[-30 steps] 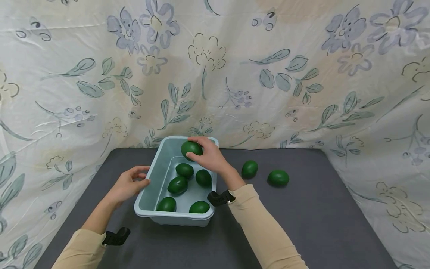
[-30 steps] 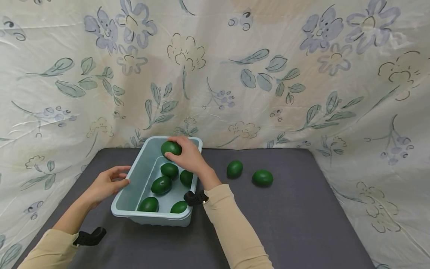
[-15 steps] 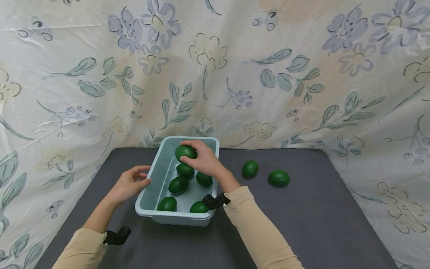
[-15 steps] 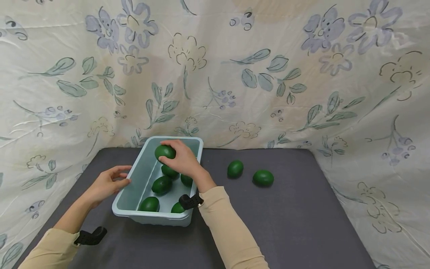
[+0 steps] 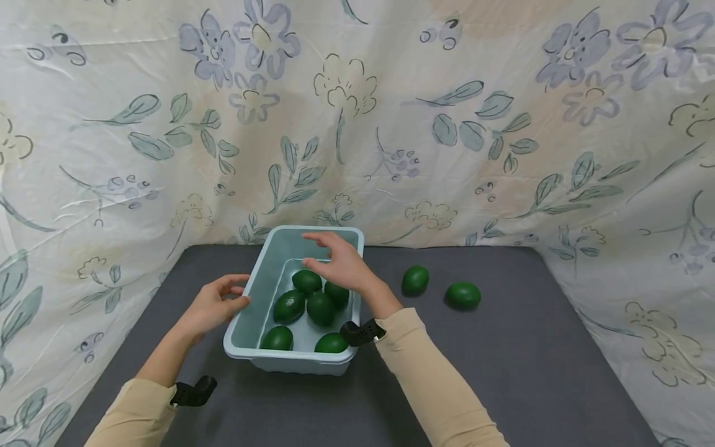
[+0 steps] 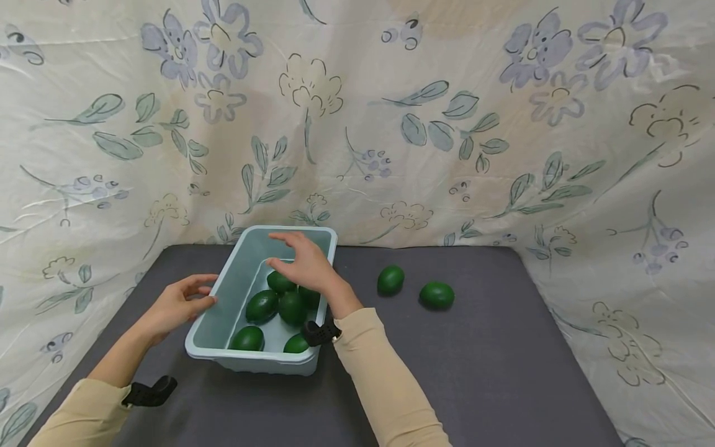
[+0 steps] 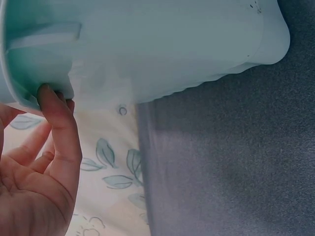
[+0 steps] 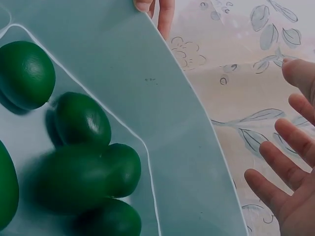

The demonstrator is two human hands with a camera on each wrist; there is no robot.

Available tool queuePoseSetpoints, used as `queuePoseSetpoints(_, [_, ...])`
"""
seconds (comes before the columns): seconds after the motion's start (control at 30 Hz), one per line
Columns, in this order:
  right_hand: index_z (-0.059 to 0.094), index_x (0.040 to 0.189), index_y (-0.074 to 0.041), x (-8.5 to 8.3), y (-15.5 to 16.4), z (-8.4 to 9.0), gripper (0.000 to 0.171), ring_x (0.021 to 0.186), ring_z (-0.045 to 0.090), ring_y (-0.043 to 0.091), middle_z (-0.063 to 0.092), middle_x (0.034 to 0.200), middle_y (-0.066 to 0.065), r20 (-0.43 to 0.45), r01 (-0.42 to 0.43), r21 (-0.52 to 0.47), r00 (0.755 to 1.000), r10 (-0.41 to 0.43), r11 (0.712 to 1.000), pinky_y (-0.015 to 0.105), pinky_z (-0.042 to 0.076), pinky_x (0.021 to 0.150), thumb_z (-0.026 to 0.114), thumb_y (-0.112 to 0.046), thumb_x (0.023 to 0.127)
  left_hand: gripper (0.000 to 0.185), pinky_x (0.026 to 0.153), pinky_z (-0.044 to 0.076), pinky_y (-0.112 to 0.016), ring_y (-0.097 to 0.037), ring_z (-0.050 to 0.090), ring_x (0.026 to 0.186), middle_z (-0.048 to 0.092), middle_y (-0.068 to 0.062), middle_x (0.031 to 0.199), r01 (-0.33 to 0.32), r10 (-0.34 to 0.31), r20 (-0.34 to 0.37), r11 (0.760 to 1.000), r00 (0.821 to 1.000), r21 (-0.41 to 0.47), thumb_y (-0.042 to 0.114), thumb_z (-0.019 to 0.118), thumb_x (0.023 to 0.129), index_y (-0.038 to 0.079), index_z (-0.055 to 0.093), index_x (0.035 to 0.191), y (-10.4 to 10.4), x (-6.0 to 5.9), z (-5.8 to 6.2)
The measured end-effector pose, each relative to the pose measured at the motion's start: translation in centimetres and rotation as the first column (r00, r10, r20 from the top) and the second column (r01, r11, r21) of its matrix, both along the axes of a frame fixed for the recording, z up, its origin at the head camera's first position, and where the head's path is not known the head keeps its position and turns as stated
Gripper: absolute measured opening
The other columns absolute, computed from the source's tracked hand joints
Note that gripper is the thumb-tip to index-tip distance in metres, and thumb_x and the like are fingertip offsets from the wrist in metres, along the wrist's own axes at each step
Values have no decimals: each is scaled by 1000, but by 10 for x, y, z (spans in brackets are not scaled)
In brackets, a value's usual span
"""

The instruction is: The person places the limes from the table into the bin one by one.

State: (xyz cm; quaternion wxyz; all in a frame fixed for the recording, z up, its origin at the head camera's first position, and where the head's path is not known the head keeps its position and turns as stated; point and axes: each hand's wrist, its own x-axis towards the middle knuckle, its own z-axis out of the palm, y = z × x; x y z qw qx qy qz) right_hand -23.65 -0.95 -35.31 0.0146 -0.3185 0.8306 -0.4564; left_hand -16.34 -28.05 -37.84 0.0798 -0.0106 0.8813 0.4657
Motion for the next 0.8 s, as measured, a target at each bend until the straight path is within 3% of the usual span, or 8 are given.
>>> queuePoseSetpoints(0.5, [45,136,-18,1,17,5,49,125,42,19,44,137,-1,-18,1,-56,1000,-2,998,38,40,97,59,-29,90,54,64,51,-34,-22,59,85,51,-22,116,-1,1,-3,1000,1000,-4,15,59,89,5,37,137,1,1,0])
queuePoseSetpoints(0.8, [45,136,-21,-4,36,3,49,125,43,17,43,138,-2,-48,46,-62,998,-49,997,38,41,97,59,-30,90,53,63,51,-34,-22,59,84,51,-22,115,-2,2,-7,1000,1000,-2,14,59,89,5,38,137,1,0,-1])
